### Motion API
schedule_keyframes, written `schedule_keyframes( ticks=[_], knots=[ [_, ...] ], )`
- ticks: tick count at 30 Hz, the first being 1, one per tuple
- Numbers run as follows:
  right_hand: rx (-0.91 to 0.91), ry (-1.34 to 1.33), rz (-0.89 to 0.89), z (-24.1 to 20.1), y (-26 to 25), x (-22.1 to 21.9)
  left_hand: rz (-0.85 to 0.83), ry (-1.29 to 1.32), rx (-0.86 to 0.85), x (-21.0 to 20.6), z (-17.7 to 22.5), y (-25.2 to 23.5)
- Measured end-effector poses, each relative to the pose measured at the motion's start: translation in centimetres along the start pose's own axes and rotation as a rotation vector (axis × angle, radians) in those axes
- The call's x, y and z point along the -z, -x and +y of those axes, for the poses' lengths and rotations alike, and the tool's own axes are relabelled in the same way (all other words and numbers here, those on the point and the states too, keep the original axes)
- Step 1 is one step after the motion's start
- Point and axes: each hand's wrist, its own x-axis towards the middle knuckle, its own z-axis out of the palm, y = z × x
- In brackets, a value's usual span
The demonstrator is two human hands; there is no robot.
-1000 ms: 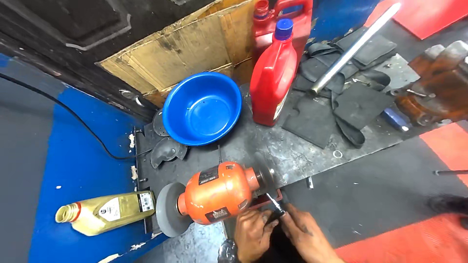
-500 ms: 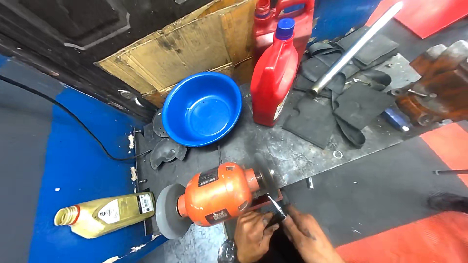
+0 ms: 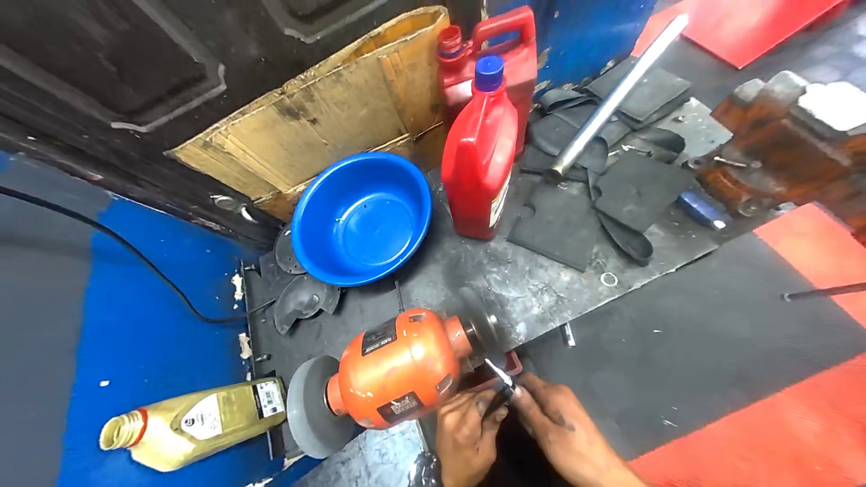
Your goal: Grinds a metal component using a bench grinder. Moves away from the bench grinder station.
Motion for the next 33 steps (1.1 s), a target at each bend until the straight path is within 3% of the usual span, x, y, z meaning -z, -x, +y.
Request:
schedule_keyframes(
  ticks=[33],
  knots=[
    [-0.052,0.039,-0.115,-0.4,0.0,1.3,-0.067,-0.044,0.000,0.1,-0.4,0.3]
  ],
)
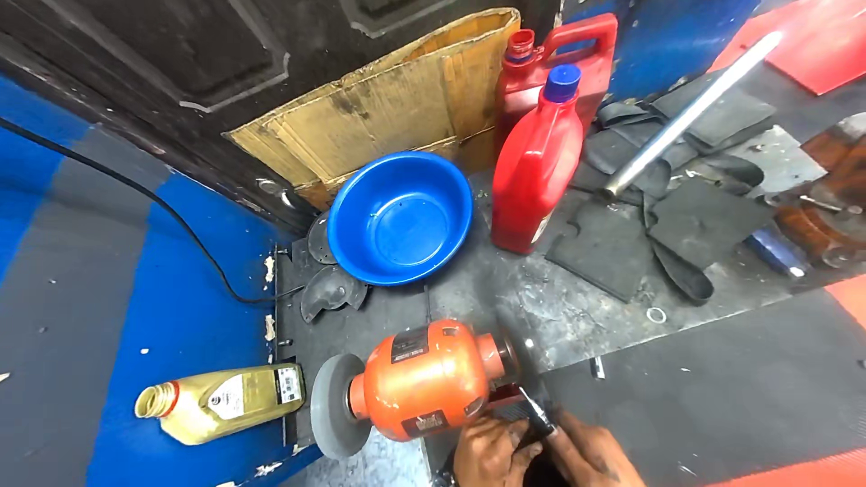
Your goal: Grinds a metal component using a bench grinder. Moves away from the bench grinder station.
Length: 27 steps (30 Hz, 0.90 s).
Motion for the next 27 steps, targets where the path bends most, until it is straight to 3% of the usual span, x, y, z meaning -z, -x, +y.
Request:
schedule_keyframes(
  ticks=[27],
  knots=[
    [0.038,-0.029,0.085,0.5,1.0,-1.1,0.056,0.143,-0.051,-0.3,-0.4,0.4]
  ],
)
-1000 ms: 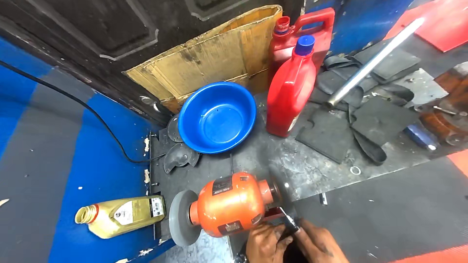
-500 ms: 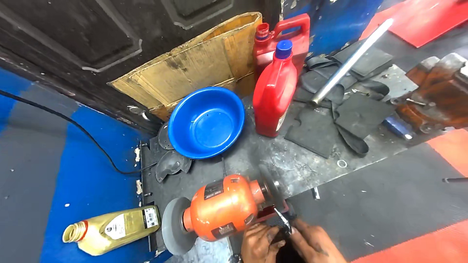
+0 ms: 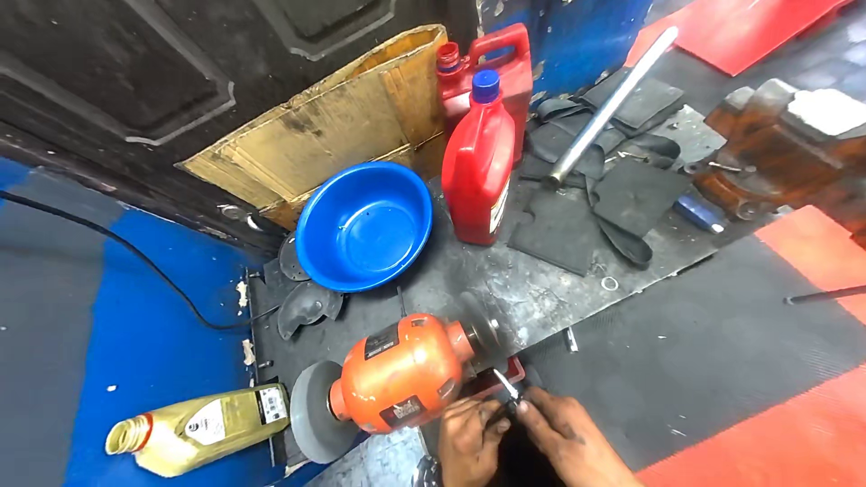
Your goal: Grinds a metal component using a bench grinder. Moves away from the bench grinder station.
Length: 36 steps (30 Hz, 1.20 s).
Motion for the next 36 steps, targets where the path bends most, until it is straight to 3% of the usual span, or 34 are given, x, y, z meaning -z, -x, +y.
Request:
schedule_keyframes(
  ticks=[11,15,22,27,30,33,36],
  knots=[
    [0.015,-0.055,-0.012,-0.2,-0.2,0.3,-0.024,-0.036,0.006,0.4,0.6,-0.4],
    [-0.057,-0.117,-0.067,-0.1,-0.1,0.4,-0.075,-0.063,0.047,0.7,1.1,-0.6],
    [-0.092,-0.055,-0.100,0.1,-0.1,0.8,-0.262,-0.457,0.047,1.5,4.0,-2.0],
    [-0.079,-0.306,-0.049,-0.5,0.8,1.7,-0.382,-0.657,-0.020,1.7,6.1,-2.8],
    [-0.083,-0.489,-0.142,-1.5,1.5,2.4,-0.412,-0.514,0.066,1.6,6.3,-2.6],
    [-0.170,-0.524,-0.070,-2.4,1.8,1.7,-0.510,-0.309,0.137,1.3,6.4,-2.1],
    [-0.318,-0.677,-0.040,-3.1,2.0,1.5,-0.488,-0.273,0.112,1.1,6.1,-1.8]
  ],
)
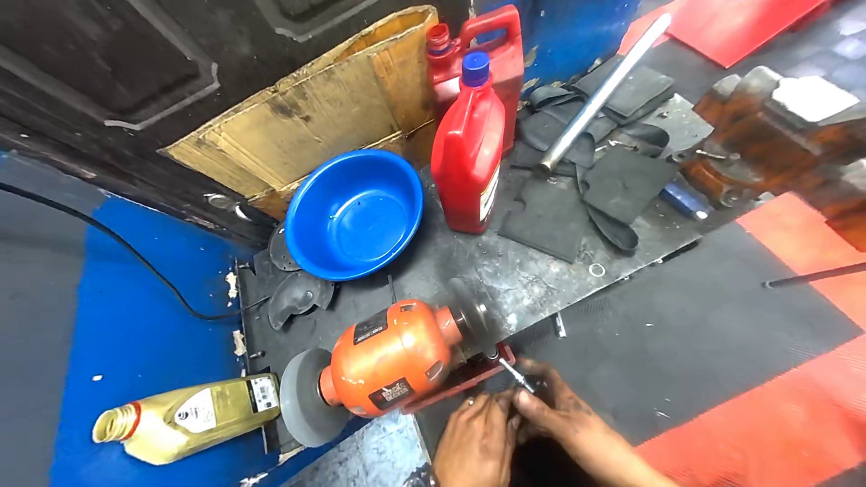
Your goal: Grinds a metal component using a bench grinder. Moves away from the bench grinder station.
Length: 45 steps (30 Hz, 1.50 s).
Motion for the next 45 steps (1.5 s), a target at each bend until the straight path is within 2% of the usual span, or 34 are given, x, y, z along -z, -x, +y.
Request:
schedule_keyframes(
  ticks=[2,6,10,13,17,22,29,39,45],
  knots=[
    [-0.056,0.047,-0.020,0.0,0.0,-0.3,0.030,-0.029,-0.009,-0.5,-0.4,0.3],
    [-0.050,0.356,0.024,-0.3,-0.9,-0.5,0.076,0.026,-0.020,-1.8,-1.4,0.8],
    [0.012,0.631,0.074,0.3,-2.4,0.2,0.030,0.159,0.104,-2.2,-1.6,0.5],
    [0.067,0.879,0.108,0.3,-2.5,0.1,-0.057,0.109,0.136,-2.0,-1.5,0.4],
    [0.133,1.018,0.116,-0.1,-2.5,-0.2,-0.036,-0.060,0.092,-2.2,-1.3,-0.1],
    [0.086,1.075,0.102,-1.1,-3.2,-0.6,-0.010,-0.133,0.106,-2.5,-1.3,-0.7],
    [0.044,1.073,0.084,-1.2,-3.9,-0.6,-0.130,-0.111,0.170,-2.0,-1.2,-1.3],
    [0.065,1.098,0.118,-1.2,-3.8,-0.3,-0.132,-0.126,0.122,-2.0,-1.2,-1.8],
    [0.058,1.103,0.077,-1.7,-4.1,-0.6,-0.099,-0.128,0.127,-1.8,-1.4,-1.7]
  ],
)
